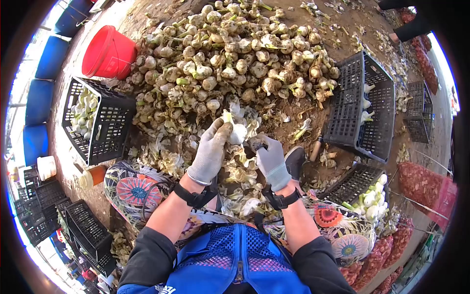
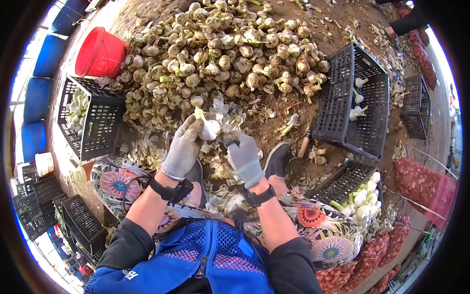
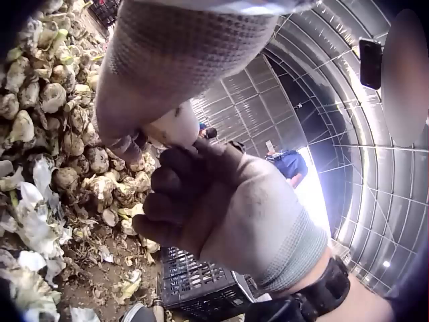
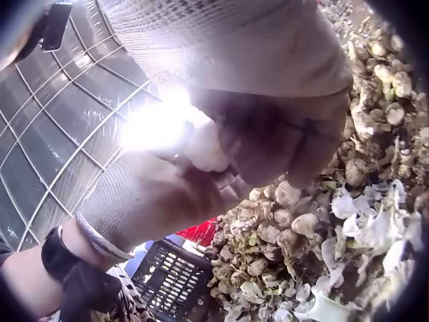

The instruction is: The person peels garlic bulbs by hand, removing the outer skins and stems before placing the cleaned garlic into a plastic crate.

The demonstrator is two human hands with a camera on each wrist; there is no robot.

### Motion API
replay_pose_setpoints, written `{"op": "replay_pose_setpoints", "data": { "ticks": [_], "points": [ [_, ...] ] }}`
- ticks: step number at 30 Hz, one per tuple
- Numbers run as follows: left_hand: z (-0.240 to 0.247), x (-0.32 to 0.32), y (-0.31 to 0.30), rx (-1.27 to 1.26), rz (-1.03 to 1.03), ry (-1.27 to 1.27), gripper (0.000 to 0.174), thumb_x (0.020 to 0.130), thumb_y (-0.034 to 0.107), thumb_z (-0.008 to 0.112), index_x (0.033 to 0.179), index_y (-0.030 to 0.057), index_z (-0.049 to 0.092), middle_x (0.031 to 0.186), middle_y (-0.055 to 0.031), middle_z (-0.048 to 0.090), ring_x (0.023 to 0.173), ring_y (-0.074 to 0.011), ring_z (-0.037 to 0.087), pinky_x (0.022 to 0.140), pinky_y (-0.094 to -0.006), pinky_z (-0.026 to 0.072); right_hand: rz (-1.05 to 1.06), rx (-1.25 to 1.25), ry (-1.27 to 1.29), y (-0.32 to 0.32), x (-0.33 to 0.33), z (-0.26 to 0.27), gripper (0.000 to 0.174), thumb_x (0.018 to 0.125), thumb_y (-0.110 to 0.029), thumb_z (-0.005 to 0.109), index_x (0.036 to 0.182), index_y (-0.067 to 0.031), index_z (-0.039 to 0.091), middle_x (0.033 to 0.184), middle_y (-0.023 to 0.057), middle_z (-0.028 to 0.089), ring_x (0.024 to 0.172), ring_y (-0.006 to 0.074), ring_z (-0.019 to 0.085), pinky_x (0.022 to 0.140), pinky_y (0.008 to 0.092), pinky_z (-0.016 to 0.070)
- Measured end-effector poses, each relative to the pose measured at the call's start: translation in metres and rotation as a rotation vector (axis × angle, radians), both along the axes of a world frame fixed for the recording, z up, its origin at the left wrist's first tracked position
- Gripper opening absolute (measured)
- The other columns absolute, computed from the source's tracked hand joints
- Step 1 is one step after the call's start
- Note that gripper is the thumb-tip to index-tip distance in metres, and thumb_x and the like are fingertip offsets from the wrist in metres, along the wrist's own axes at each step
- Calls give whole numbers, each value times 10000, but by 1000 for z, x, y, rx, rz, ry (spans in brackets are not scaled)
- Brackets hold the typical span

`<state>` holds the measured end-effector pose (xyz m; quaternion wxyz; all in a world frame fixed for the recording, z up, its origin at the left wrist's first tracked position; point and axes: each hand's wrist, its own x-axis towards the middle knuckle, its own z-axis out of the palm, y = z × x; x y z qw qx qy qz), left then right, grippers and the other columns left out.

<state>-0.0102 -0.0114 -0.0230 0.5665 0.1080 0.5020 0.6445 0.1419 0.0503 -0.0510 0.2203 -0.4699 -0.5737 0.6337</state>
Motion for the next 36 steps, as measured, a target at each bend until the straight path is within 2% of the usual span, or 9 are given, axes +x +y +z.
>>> {"op": "replay_pose_setpoints", "data": {
  "ticks": [4,9,13,21,25,26,30,32,36],
  "points": [
    [1,3,3,-2,-14,39,250,1018,180,551,1202,17,597,1046,-12,651,911,-68,604,824,-223,490,-115,-272,60,0,2,18,307,865,-39,524,1118,39,681,613,12,544,525,66,456,487,258,374],
    [2,1,3,-91,-93,182,261,1023,175,549,1228,19,589,1093,-29,652,920,-78,622,800,-233,511,-12,23,-19,-6,-4,10,237,864,-29,506,997,30,694,656,-23,569,583,46,503,523,257,397],
    [8,-1,4,24,51,-137,272,1046,193,510,1253,27,569,1086,-32,656,951,-108,654,806,-254,540,146,174,-272,-7,8,-29,201,847,-6,505,946,29,677,658,17,580,623,71,522,580,268,433],
    [-2,2,1,2,-64,59,276,1047,221,510,1215,28,613,918,27,622,767,-34,529,708,-193,435,-30,-203,35,-2,-5,3,231,842,2,483,933,34,693,743,-48,545,664,29,440,550,223,337],
    [-12,-1,1,48,40,71,285,1060,225,483,1247,22,554,1084,-43,639,975,-117,625,850,-262,509,-72,-87,18,-10,-3,6,284,831,11,450,982,42,689,762,-43,576,684,31,448,568,215,363],
    [-8,-3,-2,92,-55,487,286,1063,224,474,1257,21,530,1151,-70,627,1068,-159,626,909,-291,517,-70,-87,18,-10,-3,2,284,831,11,450,982,42,689,762,-43,576,684,31,448,568,215,363],
    [-10,-4,-3,144,-67,471,287,1065,225,466,1254,20,535,1138,-64,631,1036,-153,632,884,-285,521,-122,-238,115,-3,-6,16,195,904,-60,560,1019,28,690,794,-46,598,715,30,491,633,206,405],
    [-6,-2,-1,83,-51,-16,287,1068,228,457,1246,17,537,1137,-71,631,1018,-153,637,868,-283,525,-166,-242,170,-3,-13,19,235,943,-193,668,987,36,695,807,-45,625,728,37,541,653,204,423],
    [-3,1,-1,70,-20,96,277,1071,210,440,1238,13,539,1154,-88,631,1015,-156,642,872,-284,532,-42,-161,27,-6,-10,1,181,892,-88,662,1019,39,680,812,1,677,736,69,577,663,244,448]
  ]
}}
